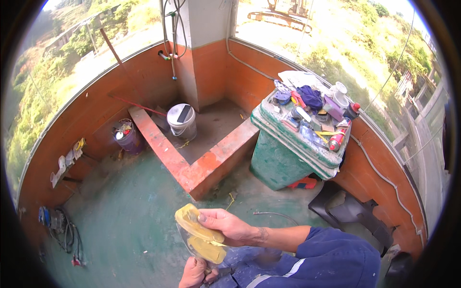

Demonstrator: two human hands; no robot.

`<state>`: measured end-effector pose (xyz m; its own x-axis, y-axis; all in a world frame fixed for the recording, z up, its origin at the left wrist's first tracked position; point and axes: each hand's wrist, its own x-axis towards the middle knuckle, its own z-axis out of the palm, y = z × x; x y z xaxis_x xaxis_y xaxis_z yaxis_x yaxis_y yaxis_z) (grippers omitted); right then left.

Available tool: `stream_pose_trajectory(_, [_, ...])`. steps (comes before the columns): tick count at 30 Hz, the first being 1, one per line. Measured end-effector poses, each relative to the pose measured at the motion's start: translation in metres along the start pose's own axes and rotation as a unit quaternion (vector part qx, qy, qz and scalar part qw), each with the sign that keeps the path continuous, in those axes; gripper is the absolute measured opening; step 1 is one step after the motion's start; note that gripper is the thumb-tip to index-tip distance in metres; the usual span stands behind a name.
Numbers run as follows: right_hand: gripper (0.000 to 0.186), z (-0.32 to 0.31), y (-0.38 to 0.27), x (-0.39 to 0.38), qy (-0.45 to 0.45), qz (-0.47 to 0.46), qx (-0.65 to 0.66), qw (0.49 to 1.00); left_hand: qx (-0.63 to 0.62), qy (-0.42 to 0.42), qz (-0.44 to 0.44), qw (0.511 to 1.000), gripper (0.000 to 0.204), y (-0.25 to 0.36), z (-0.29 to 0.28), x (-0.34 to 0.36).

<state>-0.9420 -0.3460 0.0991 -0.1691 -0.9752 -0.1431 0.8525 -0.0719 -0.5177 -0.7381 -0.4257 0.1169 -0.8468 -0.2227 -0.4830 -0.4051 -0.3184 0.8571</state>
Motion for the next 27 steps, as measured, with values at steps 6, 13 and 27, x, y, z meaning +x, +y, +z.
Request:
stream_pose_trajectory(6, [0.041, -0.035, -0.011, 0.051, 0.053, -0.011, -0.123, 0.991, -0.047, -0.072, -0.01, 0.996, 0.064, 0.032, -0.052, 0.06])
stream_pose_trajectory(13, [0.041, 0.008, -0.046, 0.134, 0.194, -0.323, -0.229, 0.898, -0.145, -0.14, -0.028, 0.979, 0.062, 0.045, -0.161, 0.137])
stream_pose_trajectory(27, [0.028, 0.016, -0.03, 0.263, 0.201, -0.182, -0.532, 0.802, -0.218, -0.116, -0.045, 0.968, 0.067, 0.117, -0.279, 0.191])
